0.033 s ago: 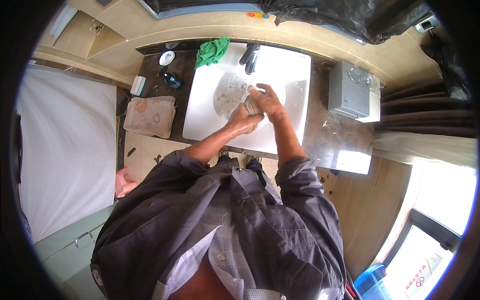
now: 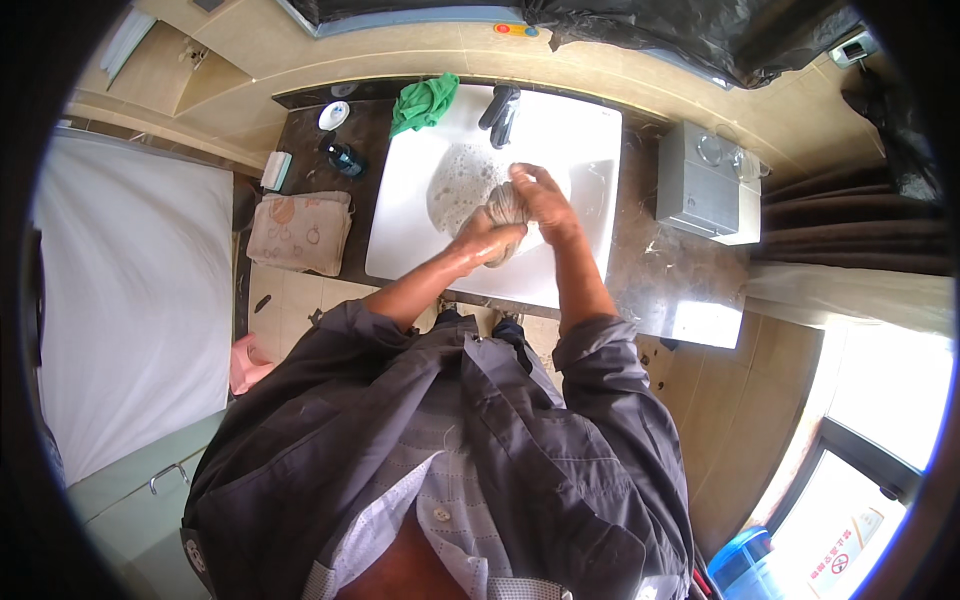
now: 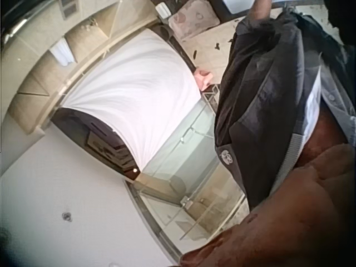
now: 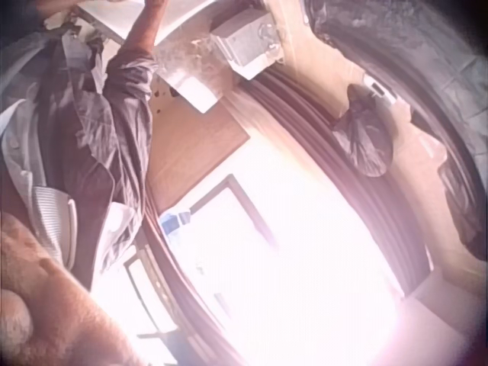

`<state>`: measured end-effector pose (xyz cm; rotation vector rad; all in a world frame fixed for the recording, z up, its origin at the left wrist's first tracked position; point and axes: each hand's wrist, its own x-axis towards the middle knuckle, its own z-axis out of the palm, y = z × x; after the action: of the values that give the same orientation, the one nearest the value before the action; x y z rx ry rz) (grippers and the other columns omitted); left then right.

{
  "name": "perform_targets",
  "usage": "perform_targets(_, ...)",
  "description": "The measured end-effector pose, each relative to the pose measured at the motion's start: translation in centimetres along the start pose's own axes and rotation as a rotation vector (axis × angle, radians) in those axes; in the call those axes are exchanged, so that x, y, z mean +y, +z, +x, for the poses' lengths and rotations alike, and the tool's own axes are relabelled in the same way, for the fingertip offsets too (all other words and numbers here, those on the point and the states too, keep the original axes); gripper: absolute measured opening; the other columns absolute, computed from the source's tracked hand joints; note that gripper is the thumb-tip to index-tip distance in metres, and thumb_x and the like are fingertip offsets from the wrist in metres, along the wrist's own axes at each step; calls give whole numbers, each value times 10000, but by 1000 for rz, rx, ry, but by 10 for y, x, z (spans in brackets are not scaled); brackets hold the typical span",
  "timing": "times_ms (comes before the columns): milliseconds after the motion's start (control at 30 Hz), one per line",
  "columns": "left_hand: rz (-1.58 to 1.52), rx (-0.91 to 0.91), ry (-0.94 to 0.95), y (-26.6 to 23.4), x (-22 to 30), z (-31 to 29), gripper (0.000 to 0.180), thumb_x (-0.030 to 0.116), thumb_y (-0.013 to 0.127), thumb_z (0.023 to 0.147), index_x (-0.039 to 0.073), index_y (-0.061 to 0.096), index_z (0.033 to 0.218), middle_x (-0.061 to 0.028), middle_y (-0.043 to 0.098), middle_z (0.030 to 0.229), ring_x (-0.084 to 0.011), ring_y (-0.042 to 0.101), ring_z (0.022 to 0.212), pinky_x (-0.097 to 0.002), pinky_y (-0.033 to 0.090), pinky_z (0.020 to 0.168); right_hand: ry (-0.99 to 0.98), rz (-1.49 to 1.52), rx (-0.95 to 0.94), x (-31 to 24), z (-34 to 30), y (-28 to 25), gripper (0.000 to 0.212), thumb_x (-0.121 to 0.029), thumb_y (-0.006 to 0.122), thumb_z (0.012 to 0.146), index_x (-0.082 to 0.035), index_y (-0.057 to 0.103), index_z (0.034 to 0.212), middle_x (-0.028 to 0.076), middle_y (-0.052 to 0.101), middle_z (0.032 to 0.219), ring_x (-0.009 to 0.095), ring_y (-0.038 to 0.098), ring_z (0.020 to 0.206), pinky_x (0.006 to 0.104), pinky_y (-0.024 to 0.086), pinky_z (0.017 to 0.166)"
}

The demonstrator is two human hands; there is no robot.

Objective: The person washes a towel by hand in a bathroom sink, scrubbing and rinsing it thoroughly. They then wring out the towel and hang it on a metal rack to dry.

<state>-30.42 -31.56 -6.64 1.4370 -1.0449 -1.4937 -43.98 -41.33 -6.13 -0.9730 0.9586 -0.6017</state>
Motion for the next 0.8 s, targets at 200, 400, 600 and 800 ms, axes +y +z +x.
perform_targets(200,-946,-313,-354,7,48,-25,382,468,667,946,136,654,1135,-42,662,888,-158,634,743,-346,482,568,8,843,-215,22,-6,-10,847,-691,451,990,-98,315,1579,233,521,1449,399,568,1271,536,476,1072)
perform_targets(400,-1127,-305,-255,21,46,-28,432,532,649,948,180,607,1196,-92,658,942,-216,637,749,-400,514,585,-179,689,-310,-5,-11,-2,522,-501,690,943,-92,601,1254,173,627,1196,345,652,992,476,583,841)
perform_targets(600,-871,-424,-260,4,61,-38,435,506,689,950,134,595,1154,-41,618,860,-162,593,669,-317,447,499,-140,357,-192,-46,-27,9,265,-120,803,852,-124,554,758,15,613,761,127,574,679,297,491,620)
perform_targets(800,-393,-361,-310,-2,58,-21,322,348,786,884,104,634,1028,8,584,778,-108,532,583,-271,360,431,-74,89,-73,-45,-23,11,210,-101,780,825,-85,589,740,22,627,749,130,573,662,301,486,601)
